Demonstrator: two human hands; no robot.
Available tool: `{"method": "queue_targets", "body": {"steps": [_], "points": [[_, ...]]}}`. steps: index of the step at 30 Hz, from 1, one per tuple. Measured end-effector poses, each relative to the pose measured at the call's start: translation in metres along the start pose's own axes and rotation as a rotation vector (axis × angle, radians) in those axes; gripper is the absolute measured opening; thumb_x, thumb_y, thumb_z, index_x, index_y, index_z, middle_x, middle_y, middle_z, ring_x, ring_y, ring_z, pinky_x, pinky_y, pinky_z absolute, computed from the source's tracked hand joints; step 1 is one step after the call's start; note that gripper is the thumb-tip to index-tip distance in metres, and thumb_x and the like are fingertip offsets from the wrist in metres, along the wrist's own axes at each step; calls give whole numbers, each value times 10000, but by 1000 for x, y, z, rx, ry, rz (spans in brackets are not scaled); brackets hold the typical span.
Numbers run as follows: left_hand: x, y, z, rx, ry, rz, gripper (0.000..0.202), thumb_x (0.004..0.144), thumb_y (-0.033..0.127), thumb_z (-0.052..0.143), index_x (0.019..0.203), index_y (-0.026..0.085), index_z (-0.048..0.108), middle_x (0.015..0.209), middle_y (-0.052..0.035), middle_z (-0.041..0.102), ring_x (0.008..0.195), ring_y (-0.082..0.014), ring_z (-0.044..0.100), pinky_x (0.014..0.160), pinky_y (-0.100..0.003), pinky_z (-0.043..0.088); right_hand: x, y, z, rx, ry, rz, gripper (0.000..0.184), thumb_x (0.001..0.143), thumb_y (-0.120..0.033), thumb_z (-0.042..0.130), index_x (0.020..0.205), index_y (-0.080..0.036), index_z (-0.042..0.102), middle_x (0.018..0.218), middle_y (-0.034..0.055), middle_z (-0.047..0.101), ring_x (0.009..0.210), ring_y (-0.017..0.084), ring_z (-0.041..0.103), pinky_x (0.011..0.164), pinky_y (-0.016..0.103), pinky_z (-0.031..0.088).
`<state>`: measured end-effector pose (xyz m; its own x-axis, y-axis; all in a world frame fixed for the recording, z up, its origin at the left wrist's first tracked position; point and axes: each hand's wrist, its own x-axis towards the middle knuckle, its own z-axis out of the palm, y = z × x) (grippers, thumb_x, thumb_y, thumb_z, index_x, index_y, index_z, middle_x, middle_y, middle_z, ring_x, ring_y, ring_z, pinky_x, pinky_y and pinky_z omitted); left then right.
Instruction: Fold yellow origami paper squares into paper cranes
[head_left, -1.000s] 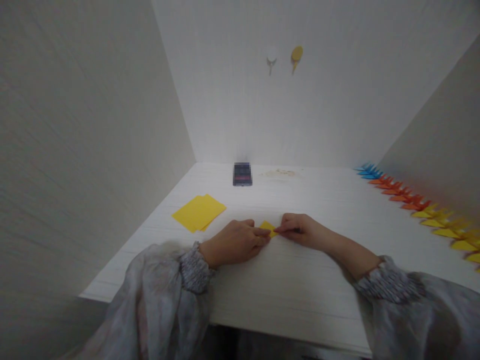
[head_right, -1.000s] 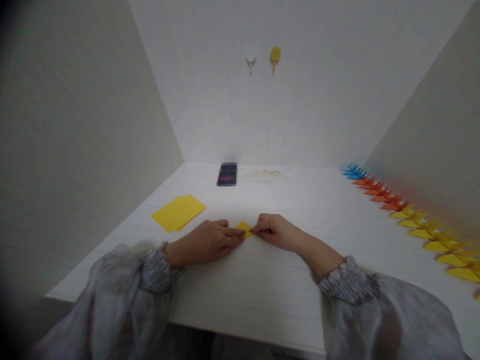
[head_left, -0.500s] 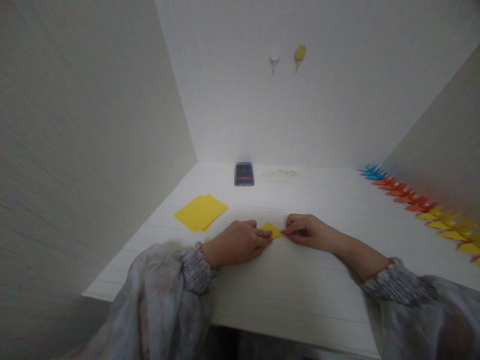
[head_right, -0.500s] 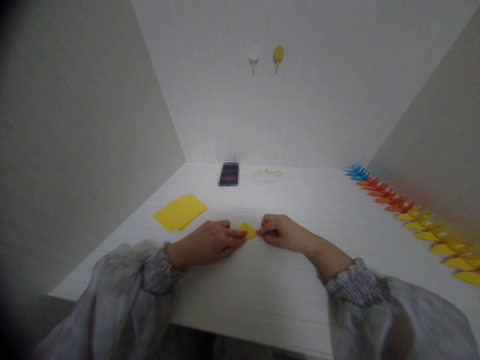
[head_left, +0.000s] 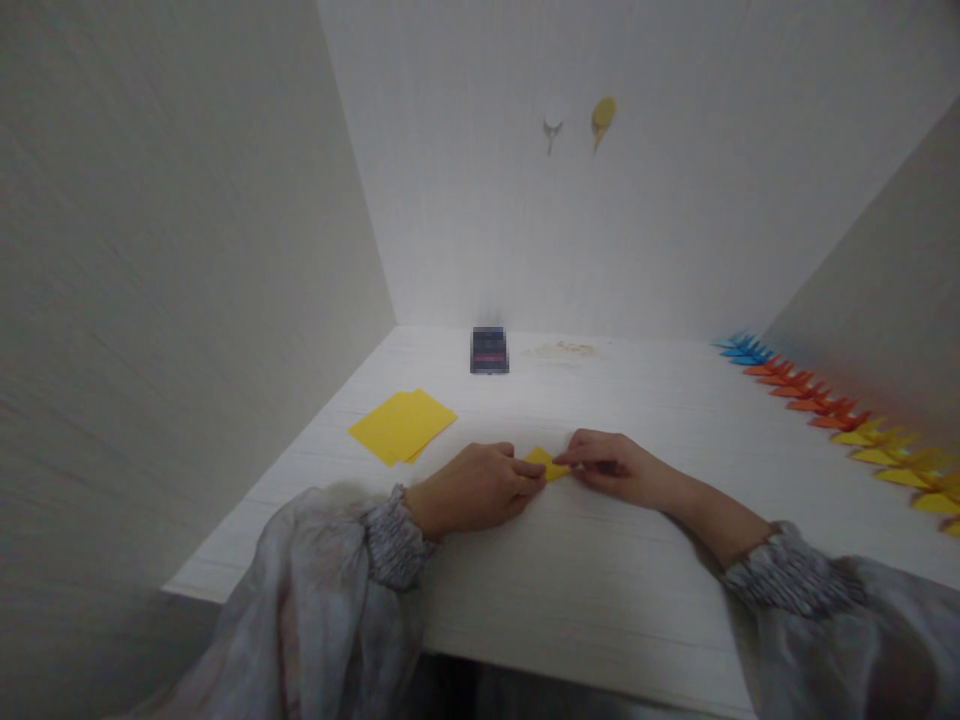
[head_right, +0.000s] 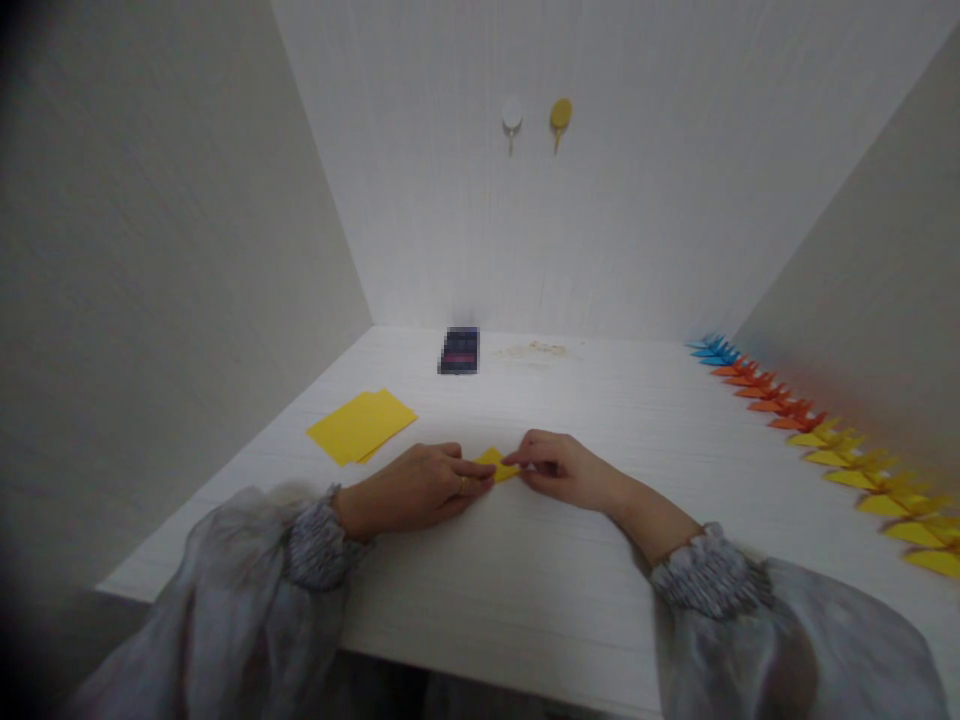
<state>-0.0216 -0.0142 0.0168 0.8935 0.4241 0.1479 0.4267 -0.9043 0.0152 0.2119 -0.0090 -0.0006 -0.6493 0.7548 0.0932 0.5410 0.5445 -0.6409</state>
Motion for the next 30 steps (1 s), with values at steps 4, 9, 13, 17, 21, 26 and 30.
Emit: {"method": "queue_targets", "body": {"steps": [4,9,13,17,21,26,30], "points": [[1,0,0,3,-1,40,277,855,256,324,994,212,559,985,-38,592,733,-128,499,667,-252,398,1,-6,-3,-138,-107,-127,297,785,-190,450,1042,-216,596,857,39,453,703,110,460,631,234,392],[1,-2,2,41,1,54,275,851,236,324,1009,221,549,1061,-12,577,733,-138,489,656,-265,392,3,-10,-4,-268,-134,-166,321,769,-155,452,1050,-213,595,863,49,447,768,138,448,709,273,382],[0,-2,3,58,-8,48,280,846,237,335,1035,219,540,1089,-1,569,733,-146,481,627,-266,390,3,-11,-5,-306,-150,-158,302,788,-164,429,1030,-196,607,823,49,455,741,138,452,687,263,381],[-1,-1,2,51,-18,40,284,844,239,338,1047,222,535,1110,16,561,753,-154,474,623,-269,394,3,-11,-6,-288,-152,-142,291,814,-173,397,1000,-185,620,810,48,470,699,121,463,647,236,383],[-1,0,2,39,-28,34,293,842,243,341,1056,217,540,1124,14,557,756,-158,474,642,-272,397,2,-5,-6,-229,-116,-165,265,806,-166,412,944,-167,638,793,46,483,672,110,473,613,220,386],[-1,-2,7,-39,20,-17,313,855,244,320,1103,246,510,1083,8,582,762,-141,495,687,-263,402,-1,7,-2,-119,-28,-196,261,783,-159,445,980,-170,617,827,46,496,643,98,480,566,209,393],[-1,-4,11,-69,64,-38,310,862,272,316,1085,235,527,1050,-3,597,785,-135,510,706,-258,405,-2,6,1,-95,-18,-180,242,793,-199,456,974,-178,615,823,41,495,607,85,474,528,196,386]]}}
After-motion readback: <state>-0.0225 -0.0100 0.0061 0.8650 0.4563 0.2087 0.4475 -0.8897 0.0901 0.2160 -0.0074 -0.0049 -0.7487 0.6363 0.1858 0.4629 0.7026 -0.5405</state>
